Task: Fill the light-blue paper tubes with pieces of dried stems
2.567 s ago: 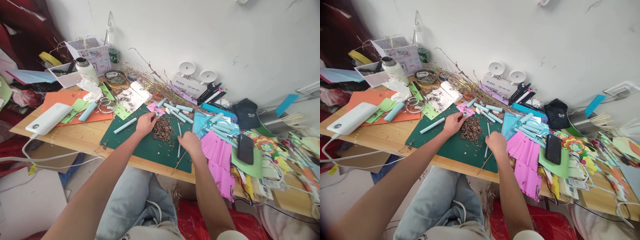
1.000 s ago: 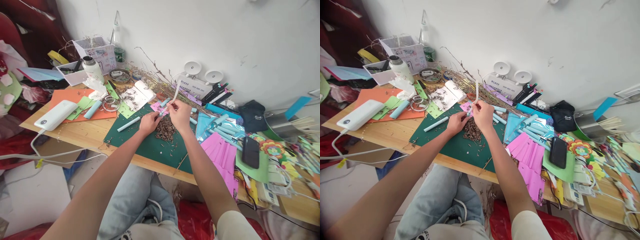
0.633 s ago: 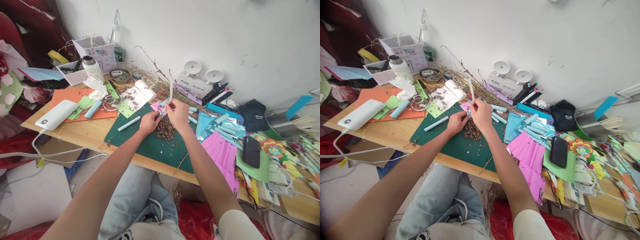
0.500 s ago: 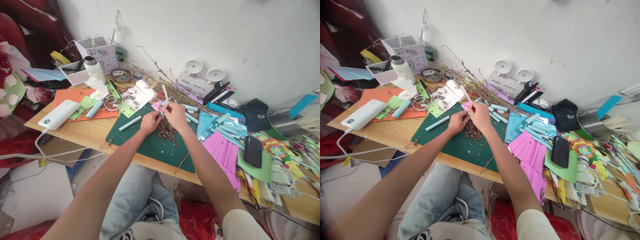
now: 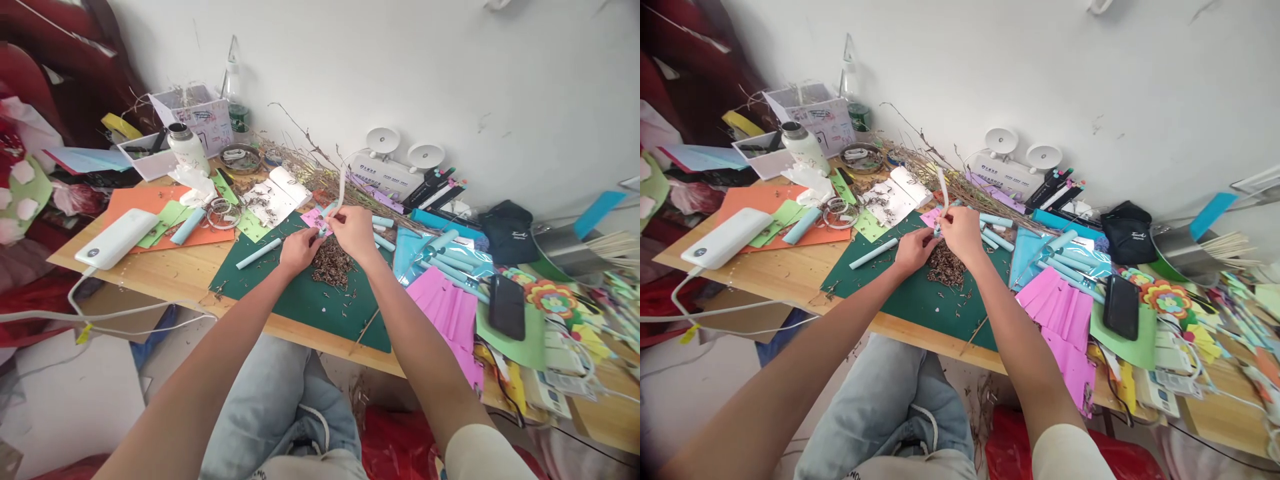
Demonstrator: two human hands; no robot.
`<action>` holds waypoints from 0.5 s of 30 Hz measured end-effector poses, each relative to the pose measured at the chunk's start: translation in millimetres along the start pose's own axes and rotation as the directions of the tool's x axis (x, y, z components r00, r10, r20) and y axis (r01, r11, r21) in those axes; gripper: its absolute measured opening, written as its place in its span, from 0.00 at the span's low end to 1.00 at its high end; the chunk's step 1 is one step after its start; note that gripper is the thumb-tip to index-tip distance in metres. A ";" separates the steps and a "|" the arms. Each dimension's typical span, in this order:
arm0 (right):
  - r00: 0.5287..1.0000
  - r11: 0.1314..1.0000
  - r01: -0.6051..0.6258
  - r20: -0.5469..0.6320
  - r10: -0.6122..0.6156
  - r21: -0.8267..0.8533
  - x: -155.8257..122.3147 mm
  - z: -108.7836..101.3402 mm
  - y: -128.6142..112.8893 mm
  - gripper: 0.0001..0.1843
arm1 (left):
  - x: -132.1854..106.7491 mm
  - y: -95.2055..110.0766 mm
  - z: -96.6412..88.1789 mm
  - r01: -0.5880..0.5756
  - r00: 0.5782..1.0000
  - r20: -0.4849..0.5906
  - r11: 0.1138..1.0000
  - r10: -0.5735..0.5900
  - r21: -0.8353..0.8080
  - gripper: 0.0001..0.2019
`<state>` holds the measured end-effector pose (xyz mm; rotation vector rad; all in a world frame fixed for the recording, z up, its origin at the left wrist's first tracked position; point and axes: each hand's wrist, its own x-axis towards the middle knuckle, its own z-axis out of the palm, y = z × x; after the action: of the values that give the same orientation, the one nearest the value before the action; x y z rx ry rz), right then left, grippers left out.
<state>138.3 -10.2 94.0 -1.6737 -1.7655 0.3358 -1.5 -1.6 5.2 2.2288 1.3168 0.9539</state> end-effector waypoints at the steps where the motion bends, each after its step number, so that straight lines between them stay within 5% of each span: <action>1: 1.000 1.000 -0.001 -0.003 0.001 0.000 0.3 0.0 0.6 0.07 | 0.0 0.1 -0.5 0.001 1.000 0.006 1.000 -0.001 0.007 0.10; 15: 1.000 1.000 0.010 -0.021 -0.010 0.029 2.8 -0.7 2.7 0.06 | -0.2 -0.3 0.3 0.007 1.000 0.026 0.999 -0.008 0.032 0.09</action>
<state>140.9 -7.3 93.7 -1.6417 -1.7453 0.3369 -1.5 -1.6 4.7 2.2504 1.3368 0.9043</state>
